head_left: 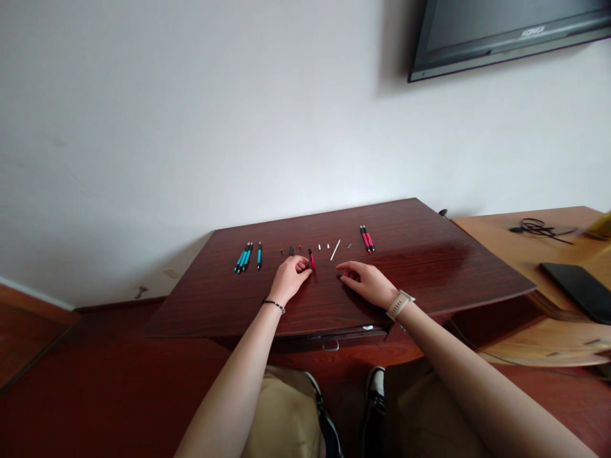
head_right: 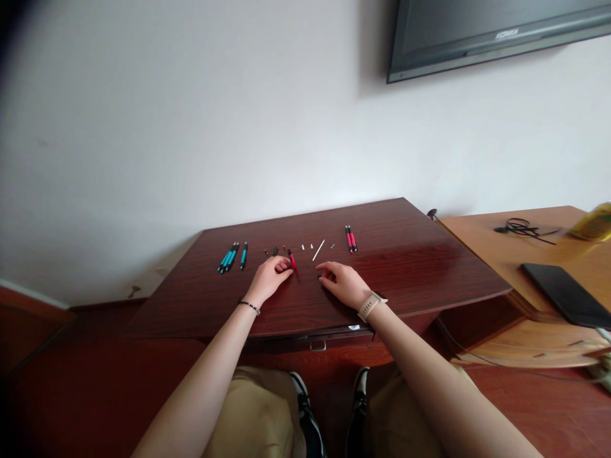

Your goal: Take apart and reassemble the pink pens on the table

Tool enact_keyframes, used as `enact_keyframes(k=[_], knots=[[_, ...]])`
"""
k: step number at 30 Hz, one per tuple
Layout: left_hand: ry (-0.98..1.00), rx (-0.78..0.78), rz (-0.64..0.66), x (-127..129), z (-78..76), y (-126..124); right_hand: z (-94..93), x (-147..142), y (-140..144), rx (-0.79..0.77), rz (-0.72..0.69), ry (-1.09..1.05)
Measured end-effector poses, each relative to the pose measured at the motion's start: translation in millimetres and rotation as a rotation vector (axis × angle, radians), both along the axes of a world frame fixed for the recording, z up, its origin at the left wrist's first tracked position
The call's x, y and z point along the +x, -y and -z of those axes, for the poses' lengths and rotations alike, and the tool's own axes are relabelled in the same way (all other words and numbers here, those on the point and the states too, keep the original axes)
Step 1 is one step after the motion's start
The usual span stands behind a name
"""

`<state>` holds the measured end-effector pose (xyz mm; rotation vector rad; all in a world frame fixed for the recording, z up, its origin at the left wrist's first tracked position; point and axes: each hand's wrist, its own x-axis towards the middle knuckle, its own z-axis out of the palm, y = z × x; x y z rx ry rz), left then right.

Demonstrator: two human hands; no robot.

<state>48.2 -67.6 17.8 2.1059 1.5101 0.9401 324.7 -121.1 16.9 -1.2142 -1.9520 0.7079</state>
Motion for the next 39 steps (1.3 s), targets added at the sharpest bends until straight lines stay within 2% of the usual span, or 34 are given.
enact_keyframes(k=[4,8,14,17,22,29,39], knots=[[-0.03,0.044,-0.091,-17,-3.2,-3,0.6,0,-1,0.008,0.001,0.012],[-0.198,0.224,-0.219,-22,-7.5,-6,1.1,0,-1,-0.002,0.004,0.021],[-0.416,0.328,-0.225,-15,-11.9,-21,1.8,0,-2,0.006,0.002,0.026],[-0.43,0.323,-0.218,-14,-15.8,-35,2.1,1,-2,0.006,0.004,0.032],[-0.436,0.225,-0.19,-15,-16.1,-46,1.0,0,-2,0.007,-0.006,0.031],[-0.489,0.228,-0.131,-19,-8.4,-41,-2.5,-1,0,0.0,-0.007,0.036],[-0.541,0.232,-0.126,-23,-15.2,-19,-0.6,0,0,-0.009,-0.013,0.02]])
